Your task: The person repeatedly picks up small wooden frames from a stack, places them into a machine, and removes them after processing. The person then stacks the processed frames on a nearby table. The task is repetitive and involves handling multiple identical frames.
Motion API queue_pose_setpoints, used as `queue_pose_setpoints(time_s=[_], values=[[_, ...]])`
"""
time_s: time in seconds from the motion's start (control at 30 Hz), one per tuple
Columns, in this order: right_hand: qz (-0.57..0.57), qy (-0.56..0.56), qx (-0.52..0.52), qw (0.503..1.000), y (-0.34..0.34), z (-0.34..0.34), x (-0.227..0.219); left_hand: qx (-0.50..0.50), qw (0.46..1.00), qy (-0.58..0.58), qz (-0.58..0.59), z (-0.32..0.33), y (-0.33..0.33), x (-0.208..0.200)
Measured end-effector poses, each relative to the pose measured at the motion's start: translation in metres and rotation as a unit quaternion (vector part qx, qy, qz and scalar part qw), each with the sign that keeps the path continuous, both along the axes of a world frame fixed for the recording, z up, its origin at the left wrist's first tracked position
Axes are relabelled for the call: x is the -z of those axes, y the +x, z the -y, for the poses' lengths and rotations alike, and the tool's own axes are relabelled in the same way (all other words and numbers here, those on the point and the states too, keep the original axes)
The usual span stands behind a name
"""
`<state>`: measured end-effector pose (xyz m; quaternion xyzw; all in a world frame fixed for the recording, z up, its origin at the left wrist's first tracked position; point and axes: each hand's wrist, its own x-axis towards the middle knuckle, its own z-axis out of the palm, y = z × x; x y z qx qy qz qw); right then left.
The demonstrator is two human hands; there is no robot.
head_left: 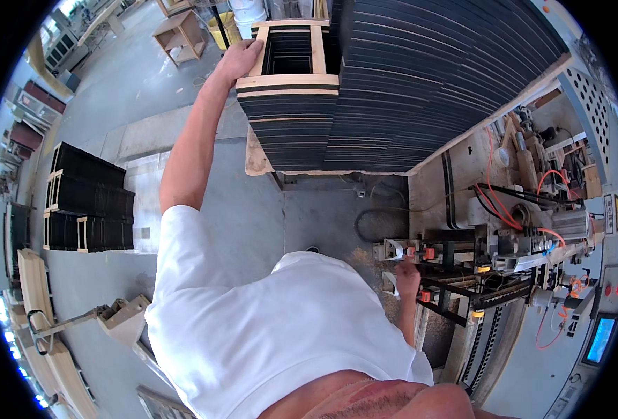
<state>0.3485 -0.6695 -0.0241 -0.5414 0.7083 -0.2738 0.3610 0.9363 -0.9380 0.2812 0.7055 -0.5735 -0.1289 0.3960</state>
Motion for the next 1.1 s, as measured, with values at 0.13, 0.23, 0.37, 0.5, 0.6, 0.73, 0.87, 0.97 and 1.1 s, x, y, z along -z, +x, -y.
queue_pose_setpoints(time_s=[0.13,0.23,0.37,0.5,0.6,0.73,0.87,0.97,1.1], values=[[-0.026,0.030,-0.015,0.999,0.010,-0.022,0.041,-0.050,0.970,-0.222,0.085,-0.018,0.000,-0.014],[-0.025,0.086,-0.009,0.996,0.022,-0.026,0.047,0.115,0.979,-0.134,0.098,-0.074,-0.071,-0.045],[-0.067,0.019,-0.113,0.991,0.028,-0.028,0.061,0.166,0.931,-0.133,0.298,-0.080,-0.107,-0.010],[0.038,0.166,0.002,0.985,0.025,-0.032,0.064,0.132,0.931,-0.182,0.287,-0.077,-0.111,-0.002],[0.045,0.158,-0.003,0.986,0.019,-0.034,0.067,0.116,0.936,-0.183,0.278,-0.078,-0.112,-0.002],[0.038,0.144,0.024,0.989,-0.001,-0.046,0.081,0.114,0.935,-0.205,0.265,-0.080,-0.118,-0.004],[-0.060,0.045,-0.033,0.997,-0.011,-0.047,0.038,0.094,0.925,-0.284,0.236,-0.092,-0.125,-0.010],[0.024,-0.027,0.068,0.997,-0.056,-0.061,-0.015,0.111,0.928,-0.346,0.077,-0.112,-0.181,-0.011],[-0.153,-0.163,0.138,0.965,-0.084,-0.095,-0.157,0.275,0.911,-0.283,-0.120,-0.157,-0.296,0.022]])
